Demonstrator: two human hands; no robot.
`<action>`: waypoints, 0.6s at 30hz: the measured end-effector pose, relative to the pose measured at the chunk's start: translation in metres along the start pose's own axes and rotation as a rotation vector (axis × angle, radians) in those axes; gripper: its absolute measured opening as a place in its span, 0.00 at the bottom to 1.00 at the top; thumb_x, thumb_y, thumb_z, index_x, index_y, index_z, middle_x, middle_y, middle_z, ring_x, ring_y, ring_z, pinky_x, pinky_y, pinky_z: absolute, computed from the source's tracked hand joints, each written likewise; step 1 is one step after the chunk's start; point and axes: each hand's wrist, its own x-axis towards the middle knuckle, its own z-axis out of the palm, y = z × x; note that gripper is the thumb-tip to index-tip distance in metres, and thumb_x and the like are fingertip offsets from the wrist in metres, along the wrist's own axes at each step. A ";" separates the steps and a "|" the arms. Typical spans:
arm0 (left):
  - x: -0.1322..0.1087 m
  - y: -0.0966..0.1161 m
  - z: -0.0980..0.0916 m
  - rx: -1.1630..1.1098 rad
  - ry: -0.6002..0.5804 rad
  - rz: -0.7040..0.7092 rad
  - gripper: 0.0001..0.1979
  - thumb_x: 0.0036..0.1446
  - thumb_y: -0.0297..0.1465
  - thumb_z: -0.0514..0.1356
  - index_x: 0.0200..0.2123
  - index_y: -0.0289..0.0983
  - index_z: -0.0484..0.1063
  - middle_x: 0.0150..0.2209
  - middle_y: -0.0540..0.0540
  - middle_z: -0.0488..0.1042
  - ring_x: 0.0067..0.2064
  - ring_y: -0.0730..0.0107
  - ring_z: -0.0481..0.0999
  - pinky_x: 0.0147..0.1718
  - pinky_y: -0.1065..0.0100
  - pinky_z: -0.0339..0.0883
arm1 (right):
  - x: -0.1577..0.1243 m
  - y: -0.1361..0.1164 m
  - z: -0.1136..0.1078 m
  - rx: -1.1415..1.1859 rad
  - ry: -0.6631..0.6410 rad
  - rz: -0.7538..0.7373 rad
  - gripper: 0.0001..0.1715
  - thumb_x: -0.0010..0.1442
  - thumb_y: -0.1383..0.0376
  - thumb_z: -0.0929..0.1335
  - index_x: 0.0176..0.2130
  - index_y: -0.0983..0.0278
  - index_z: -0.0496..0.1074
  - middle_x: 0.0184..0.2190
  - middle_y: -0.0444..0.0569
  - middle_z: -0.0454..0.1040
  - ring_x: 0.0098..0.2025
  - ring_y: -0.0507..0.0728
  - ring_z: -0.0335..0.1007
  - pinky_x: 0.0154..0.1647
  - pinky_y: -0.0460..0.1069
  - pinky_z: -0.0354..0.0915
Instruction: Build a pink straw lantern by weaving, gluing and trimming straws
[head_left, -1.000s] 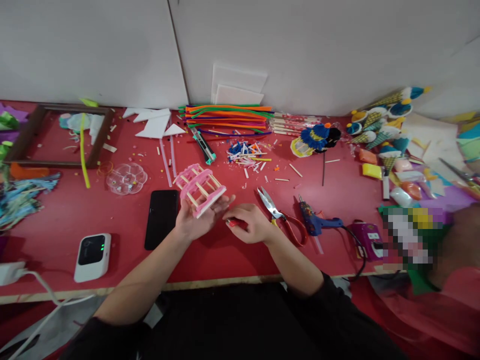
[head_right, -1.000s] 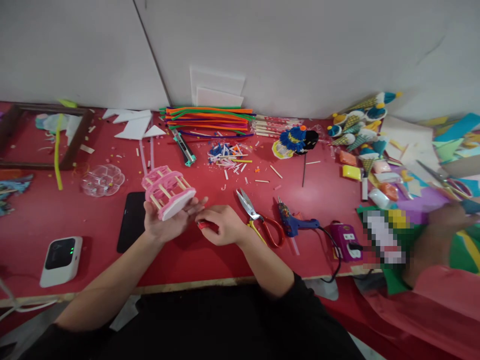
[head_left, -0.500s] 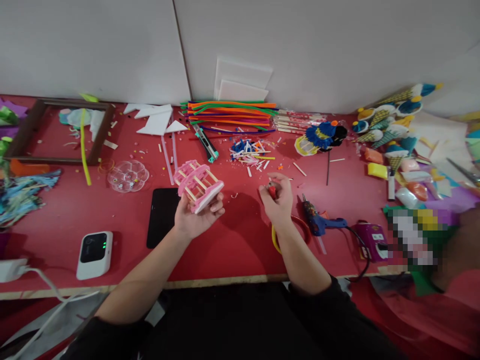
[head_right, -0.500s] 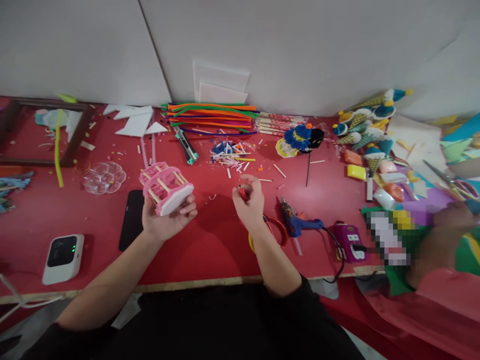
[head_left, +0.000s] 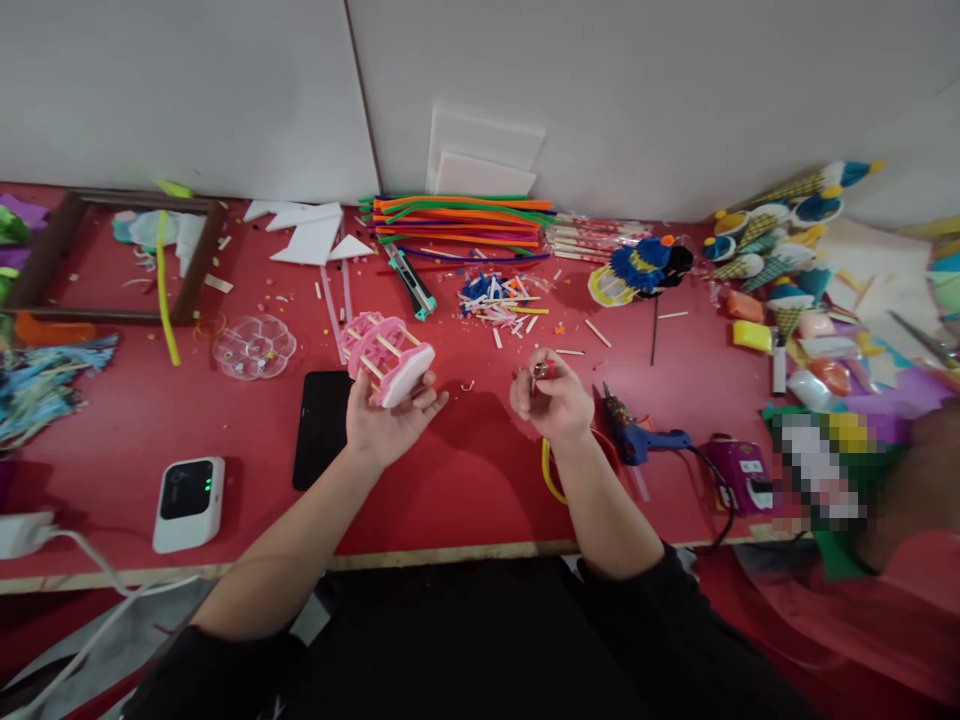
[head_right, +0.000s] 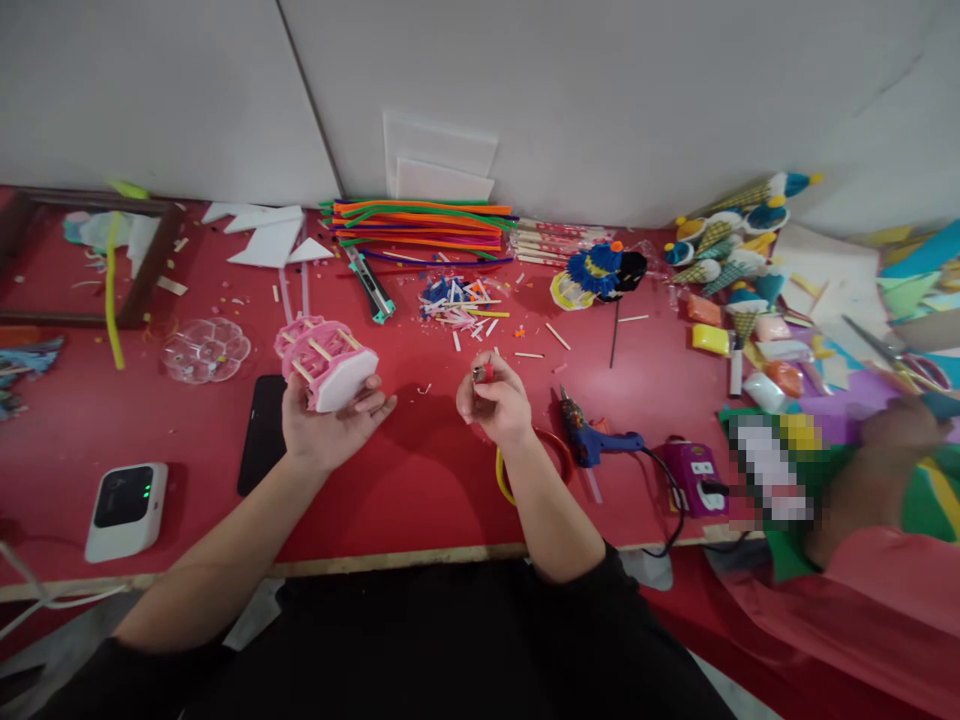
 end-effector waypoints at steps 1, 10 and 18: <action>0.000 0.000 0.000 -0.001 0.006 0.001 0.32 0.43 0.55 0.69 0.38 0.32 0.79 0.34 0.46 0.77 0.25 0.77 0.66 0.49 0.61 0.75 | 0.001 -0.002 0.000 0.009 -0.011 0.019 0.12 0.49 0.56 0.67 0.31 0.56 0.59 0.13 0.36 0.64 0.13 0.51 0.56 0.15 0.47 0.51; 0.000 0.000 0.003 0.001 0.007 0.041 0.29 0.49 0.53 0.67 0.37 0.31 0.79 0.34 0.45 0.77 0.24 0.78 0.63 0.43 0.66 0.76 | 0.003 -0.008 -0.002 0.169 -0.111 0.137 0.14 0.50 0.55 0.71 0.30 0.58 0.64 0.16 0.37 0.64 0.16 0.50 0.58 0.19 0.48 0.54; 0.000 0.001 0.006 -0.015 0.074 0.022 0.29 0.56 0.55 0.60 0.37 0.32 0.78 0.32 0.43 0.75 0.24 0.77 0.63 0.33 0.68 0.73 | 0.003 -0.009 -0.008 0.182 -0.086 0.185 0.21 0.50 0.51 0.72 0.40 0.54 0.65 0.15 0.30 0.60 0.10 0.46 0.40 0.13 0.46 0.43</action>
